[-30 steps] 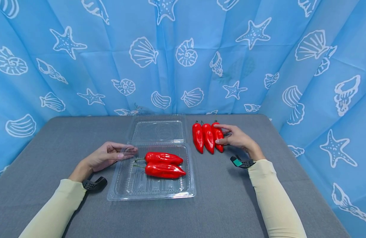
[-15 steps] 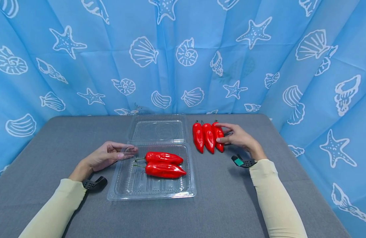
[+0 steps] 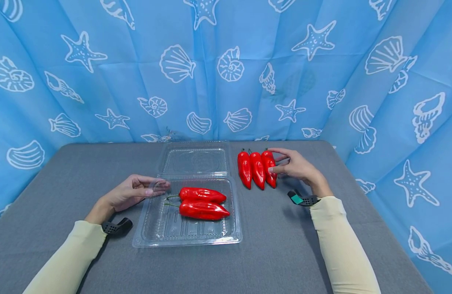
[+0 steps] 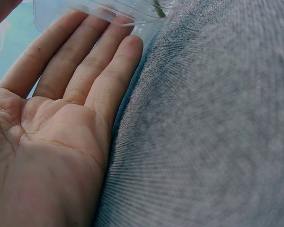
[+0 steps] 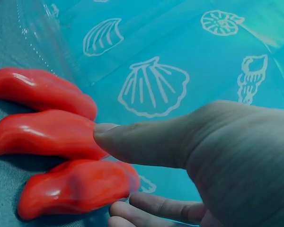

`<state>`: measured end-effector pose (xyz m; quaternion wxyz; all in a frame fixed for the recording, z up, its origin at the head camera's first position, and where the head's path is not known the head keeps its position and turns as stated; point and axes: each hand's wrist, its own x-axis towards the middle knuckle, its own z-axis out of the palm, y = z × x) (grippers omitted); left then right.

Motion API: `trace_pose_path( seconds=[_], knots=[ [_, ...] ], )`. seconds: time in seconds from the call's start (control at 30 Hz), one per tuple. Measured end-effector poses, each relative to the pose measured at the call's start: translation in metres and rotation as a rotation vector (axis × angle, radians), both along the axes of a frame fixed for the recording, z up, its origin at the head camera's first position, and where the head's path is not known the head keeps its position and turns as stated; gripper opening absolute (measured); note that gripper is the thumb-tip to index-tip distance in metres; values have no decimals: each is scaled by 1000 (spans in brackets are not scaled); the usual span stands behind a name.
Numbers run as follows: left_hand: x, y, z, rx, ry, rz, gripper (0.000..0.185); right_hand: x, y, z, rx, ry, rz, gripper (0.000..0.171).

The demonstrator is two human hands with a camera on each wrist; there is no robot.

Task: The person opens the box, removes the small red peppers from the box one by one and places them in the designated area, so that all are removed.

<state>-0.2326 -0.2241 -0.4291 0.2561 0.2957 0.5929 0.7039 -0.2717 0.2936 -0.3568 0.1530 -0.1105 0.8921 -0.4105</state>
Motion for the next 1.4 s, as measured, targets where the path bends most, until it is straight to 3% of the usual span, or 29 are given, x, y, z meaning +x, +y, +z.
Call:
trace_pose_path(
  seconds=[1.4],
  knots=[
    [0, -1, -1, -24, -2, 16, 42, 26, -35, 39, 36, 222, 139, 77]
  ],
)
